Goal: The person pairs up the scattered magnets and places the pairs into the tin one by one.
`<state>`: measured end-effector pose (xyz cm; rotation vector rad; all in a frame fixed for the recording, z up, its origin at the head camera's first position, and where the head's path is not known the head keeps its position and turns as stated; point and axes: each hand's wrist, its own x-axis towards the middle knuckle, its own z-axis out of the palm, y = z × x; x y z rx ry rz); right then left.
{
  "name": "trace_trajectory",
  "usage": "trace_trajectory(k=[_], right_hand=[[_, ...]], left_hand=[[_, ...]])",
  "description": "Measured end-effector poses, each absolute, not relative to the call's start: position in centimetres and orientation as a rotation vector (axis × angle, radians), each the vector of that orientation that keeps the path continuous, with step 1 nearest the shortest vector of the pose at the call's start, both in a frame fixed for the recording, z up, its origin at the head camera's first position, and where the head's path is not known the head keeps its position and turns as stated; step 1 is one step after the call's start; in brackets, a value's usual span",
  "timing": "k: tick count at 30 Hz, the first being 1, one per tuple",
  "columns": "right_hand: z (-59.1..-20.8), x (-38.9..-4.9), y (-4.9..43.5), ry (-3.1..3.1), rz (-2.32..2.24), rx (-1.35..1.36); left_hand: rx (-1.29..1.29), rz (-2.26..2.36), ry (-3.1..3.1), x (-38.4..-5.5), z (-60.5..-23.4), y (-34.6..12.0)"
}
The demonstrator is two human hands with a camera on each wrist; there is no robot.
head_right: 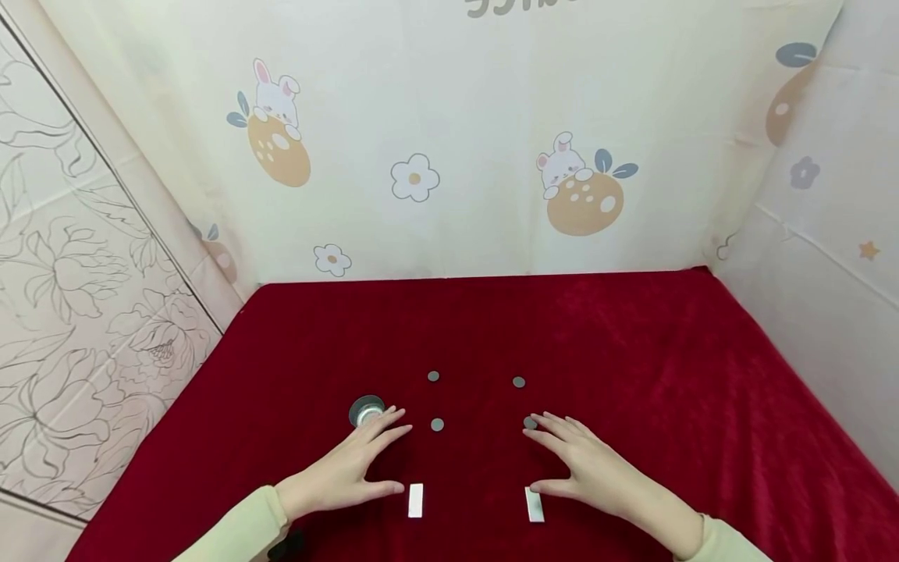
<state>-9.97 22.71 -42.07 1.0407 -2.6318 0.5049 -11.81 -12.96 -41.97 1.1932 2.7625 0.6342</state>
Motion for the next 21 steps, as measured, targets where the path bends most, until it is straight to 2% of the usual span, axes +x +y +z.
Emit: trace_trajectory(k=[10,21], right_hand=[[-42.2,-9.6,21.9,-2.677,0.480,1.089],[-42.3,-9.5,21.7,-2.804,0.780,1.199]], left_hand=[[1.287,0.568,2.711,-11.4,-42.3,-11.9],[1.317,0.570,2.654,-11.1,-42.7,-11.0]])
